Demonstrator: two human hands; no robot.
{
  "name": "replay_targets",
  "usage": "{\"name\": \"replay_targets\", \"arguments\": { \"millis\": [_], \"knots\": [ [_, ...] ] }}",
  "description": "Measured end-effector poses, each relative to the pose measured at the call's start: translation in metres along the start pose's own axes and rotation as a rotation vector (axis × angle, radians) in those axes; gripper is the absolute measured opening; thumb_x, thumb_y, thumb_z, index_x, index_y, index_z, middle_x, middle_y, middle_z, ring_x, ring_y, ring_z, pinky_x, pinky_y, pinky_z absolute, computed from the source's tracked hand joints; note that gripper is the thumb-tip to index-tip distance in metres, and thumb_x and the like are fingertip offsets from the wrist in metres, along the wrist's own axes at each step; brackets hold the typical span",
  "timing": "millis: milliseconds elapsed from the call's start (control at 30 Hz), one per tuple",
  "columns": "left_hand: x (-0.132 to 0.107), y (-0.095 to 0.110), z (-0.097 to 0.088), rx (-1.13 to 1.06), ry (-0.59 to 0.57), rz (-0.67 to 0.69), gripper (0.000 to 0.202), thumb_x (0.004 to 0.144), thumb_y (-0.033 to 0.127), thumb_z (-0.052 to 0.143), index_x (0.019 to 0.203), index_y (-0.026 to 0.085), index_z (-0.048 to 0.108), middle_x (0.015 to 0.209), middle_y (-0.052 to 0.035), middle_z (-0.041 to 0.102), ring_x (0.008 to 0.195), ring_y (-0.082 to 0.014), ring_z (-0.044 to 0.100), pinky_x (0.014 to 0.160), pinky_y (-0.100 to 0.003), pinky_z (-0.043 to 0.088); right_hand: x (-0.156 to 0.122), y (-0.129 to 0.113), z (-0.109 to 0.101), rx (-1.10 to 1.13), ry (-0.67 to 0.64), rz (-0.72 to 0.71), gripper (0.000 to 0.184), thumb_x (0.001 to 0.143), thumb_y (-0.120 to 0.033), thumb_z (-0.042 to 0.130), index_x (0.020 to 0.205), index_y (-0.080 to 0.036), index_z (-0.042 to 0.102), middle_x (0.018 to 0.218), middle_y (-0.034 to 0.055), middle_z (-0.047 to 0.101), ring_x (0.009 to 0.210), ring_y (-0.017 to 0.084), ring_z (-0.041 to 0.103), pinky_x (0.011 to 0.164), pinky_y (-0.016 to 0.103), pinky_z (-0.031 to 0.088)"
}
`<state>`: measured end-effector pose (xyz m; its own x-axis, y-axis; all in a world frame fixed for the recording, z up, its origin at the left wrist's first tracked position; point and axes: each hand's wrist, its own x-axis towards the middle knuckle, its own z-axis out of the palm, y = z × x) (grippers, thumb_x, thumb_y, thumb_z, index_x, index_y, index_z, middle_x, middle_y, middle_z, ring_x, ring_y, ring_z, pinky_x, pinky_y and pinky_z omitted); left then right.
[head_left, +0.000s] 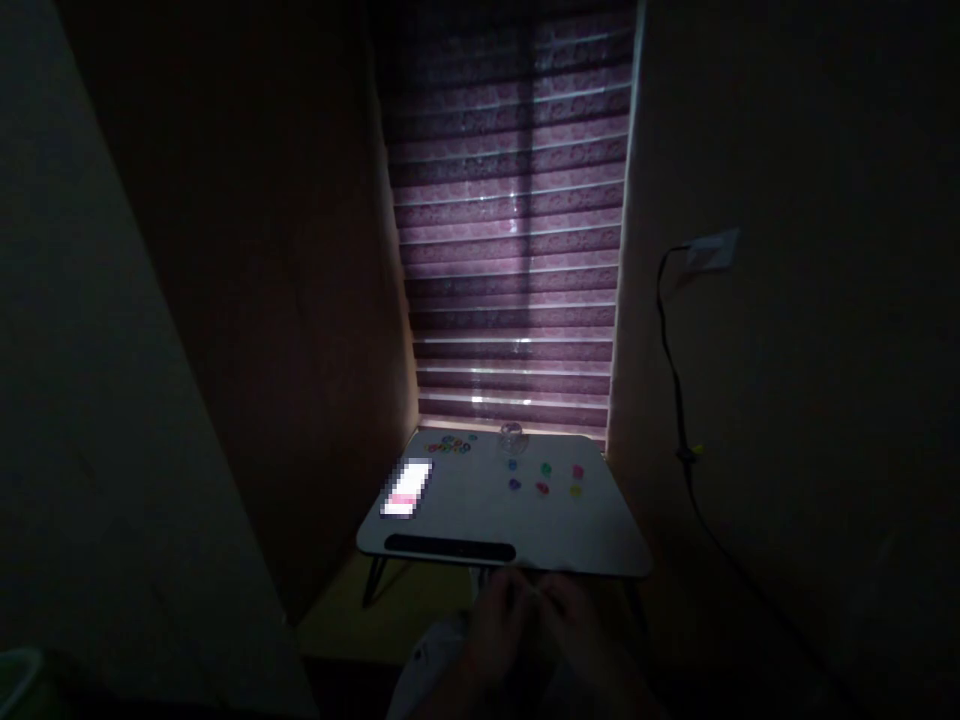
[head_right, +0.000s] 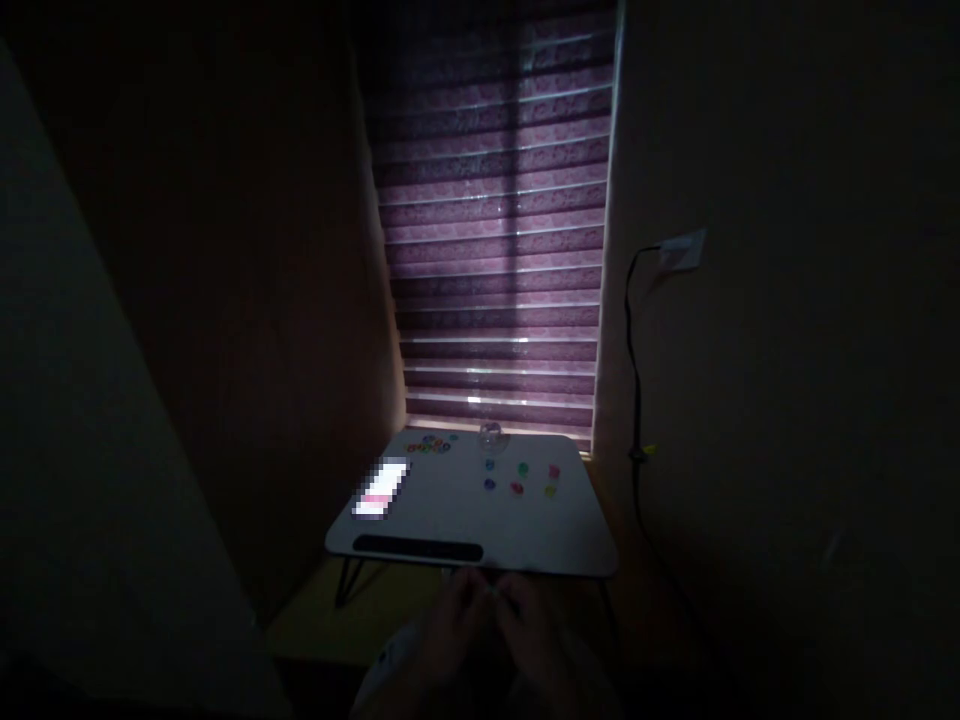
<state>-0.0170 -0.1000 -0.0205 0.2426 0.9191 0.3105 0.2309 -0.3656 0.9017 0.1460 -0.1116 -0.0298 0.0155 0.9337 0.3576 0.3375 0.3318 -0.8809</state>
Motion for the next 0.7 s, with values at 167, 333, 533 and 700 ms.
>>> {"name": "replay_targets", "arguments": {
  "millis": [167, 333, 533, 700],
  "knots": [
    [0.069, 0.011, -0.014, 0.268, -0.021, 0.070, 0.019, 0.097, 0.036, 0.047, 0.088, 0.020, 0.052, 0.085, -0.0024, 0.063, 0.079, -0.0184, 0.058, 0.075, -0.029, 0.045, 0.080, -0.012, -0.008, -0.275, -0.114, -0.083, 0.018, 0.087, -0.032, 0.050, 0.081, -0.021, 0.063, 0.081, 0.0034, 0.069, 0.077, 0.019, 0.063, 0.072, 0.027, 0.048],
    [0.112, -0.001, -0.018, 0.429, -0.113, 0.063, 0.016, 0.096, 0.034, 0.051, 0.089, 0.020, 0.054, 0.087, -0.0031, 0.066, 0.080, -0.0186, 0.059, 0.075, -0.028, 0.044, 0.117, 0.005, -0.012, -0.407, -0.135, -0.065, 0.013, 0.086, -0.022, 0.050, 0.080, -0.021, 0.061, 0.080, 0.0023, 0.070, 0.076, 0.017, 0.062, 0.069, 0.024, 0.044],
    [0.125, -0.019, -0.016, 0.523, -0.154, 0.046, 0.009, 0.093, 0.027, 0.054, 0.091, 0.020, 0.058, 0.085, -0.0035, 0.067, 0.077, -0.0194, 0.060, 0.072, -0.028, 0.042, 0.124, 0.025, -0.011, -0.635, -0.158, -0.072, 0.014, 0.088, -0.019, 0.054, 0.077, -0.021, 0.062, 0.076, 0.0016, 0.068, 0.070, 0.016, 0.057, 0.067, 0.024, 0.036],
    [0.121, -0.026, -0.012, 0.586, -0.139, 0.066, 0.012, 0.095, 0.029, 0.053, 0.097, 0.021, 0.060, 0.093, -0.0059, 0.069, 0.087, -0.0218, 0.063, 0.076, -0.029, 0.043, 0.121, 0.027, -0.007, -0.740, -0.190, -0.114, 0.010, 0.088, -0.020, 0.057, 0.087, -0.022, 0.067, 0.085, 0.0034, 0.071, 0.076, 0.017, 0.059, 0.069, 0.026, 0.033]
  ]
}}
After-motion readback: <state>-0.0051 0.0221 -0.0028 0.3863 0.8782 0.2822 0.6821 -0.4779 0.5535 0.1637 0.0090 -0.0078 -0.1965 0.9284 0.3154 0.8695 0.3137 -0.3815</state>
